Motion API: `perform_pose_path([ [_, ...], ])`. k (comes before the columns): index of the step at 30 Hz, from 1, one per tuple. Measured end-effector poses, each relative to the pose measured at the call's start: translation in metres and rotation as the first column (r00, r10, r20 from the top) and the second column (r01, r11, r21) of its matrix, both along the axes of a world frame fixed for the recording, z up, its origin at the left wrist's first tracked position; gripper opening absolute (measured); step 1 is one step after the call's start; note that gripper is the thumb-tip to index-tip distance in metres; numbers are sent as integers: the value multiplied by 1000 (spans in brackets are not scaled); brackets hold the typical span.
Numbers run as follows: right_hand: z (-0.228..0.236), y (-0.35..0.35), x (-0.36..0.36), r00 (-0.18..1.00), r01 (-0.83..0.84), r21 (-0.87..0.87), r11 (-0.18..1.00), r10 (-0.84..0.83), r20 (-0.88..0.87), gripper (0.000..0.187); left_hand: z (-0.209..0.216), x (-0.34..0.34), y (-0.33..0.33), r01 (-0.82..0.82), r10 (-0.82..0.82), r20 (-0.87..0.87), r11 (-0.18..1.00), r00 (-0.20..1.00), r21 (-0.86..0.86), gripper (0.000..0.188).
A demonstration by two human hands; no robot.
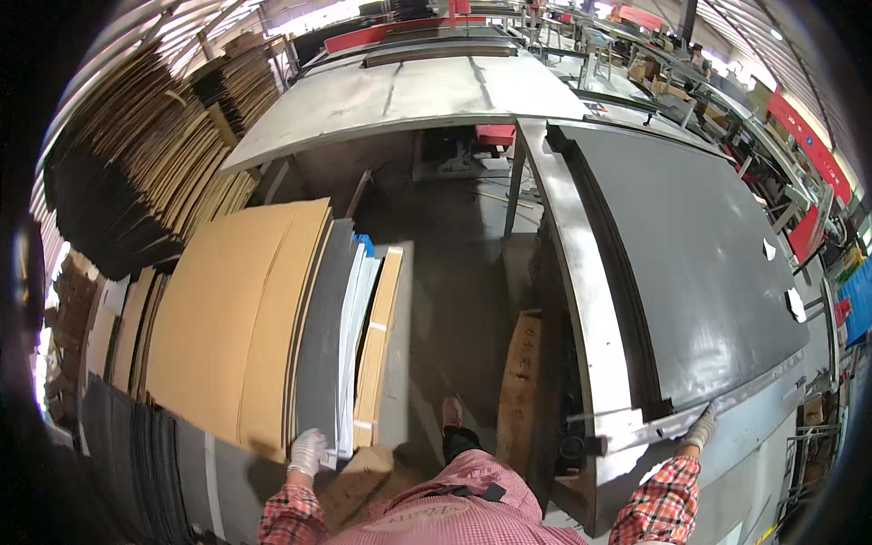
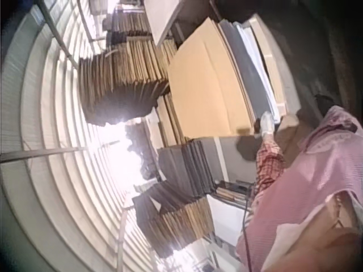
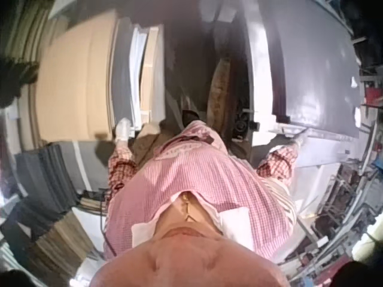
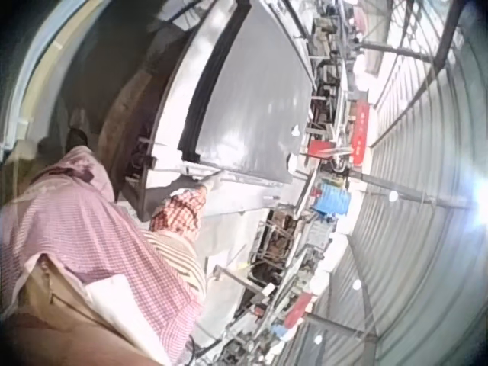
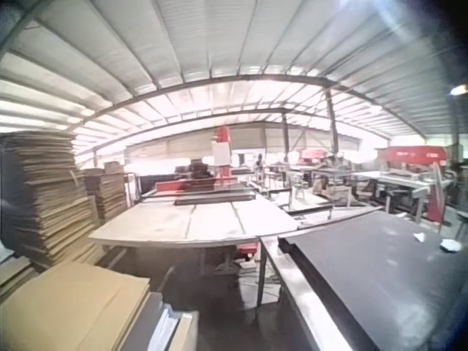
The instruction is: Measuring, trimming, labeling, and organizing metal sheets on an industrial production line.
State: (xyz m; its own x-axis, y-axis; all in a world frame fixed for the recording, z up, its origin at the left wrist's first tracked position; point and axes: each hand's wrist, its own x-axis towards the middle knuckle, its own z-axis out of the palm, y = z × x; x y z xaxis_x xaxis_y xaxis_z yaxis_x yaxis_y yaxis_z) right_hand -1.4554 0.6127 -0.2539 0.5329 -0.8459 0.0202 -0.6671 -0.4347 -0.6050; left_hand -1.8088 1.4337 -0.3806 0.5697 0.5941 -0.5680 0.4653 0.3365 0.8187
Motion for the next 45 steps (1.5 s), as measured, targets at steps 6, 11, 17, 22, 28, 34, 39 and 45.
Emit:
perform_pose_path([
  [6, -7, 44, -3, 926, -187, 574, 797, -51, 373, 70, 8, 141, -9, 872, -751, -556, 55, 357, 486, 22],
  [11, 12, 51, -6, 985, 2, 473, 881, -85, 153, 81, 7, 246, 12, 537, -550, -93, 832, 830, -138, 38],
  [17, 31, 89, -6, 990, 107, 587, 803, -141, 14, 75, -49, 340, 102, 820, -753, -341, 560, 562, 116, 24],
  [22, 63, 177, -8, 937, 219, -310, 925, -288, -196, 68, -90, 433, 161, 815, -836, -100, 488, 539, 312, 17],
  [28, 103, 347, 105, 959, -95, -450, 888, 203, 198, 54, 34, 604, 152, 969, -850, -496, 64, 178, 238, 33],
  [34, 126, 540, 259, 703, -626, -85, 775, 609, 368, 59, -1, 743, 135, 889, -911, -333, 71, 242, 452, 41],
  [39, 97, 595, 358, 542, -784, -124, 608, 768, 341, 60, -8, 820, 116, 934, -898, -348, 154, 269, 324, 45],
  [45, 48, 623, 422, 276, -951, -51, 305, 910, 309, 55, -76, 914, 143, 847, -812, -581, -344, -51, 406, 41],
])
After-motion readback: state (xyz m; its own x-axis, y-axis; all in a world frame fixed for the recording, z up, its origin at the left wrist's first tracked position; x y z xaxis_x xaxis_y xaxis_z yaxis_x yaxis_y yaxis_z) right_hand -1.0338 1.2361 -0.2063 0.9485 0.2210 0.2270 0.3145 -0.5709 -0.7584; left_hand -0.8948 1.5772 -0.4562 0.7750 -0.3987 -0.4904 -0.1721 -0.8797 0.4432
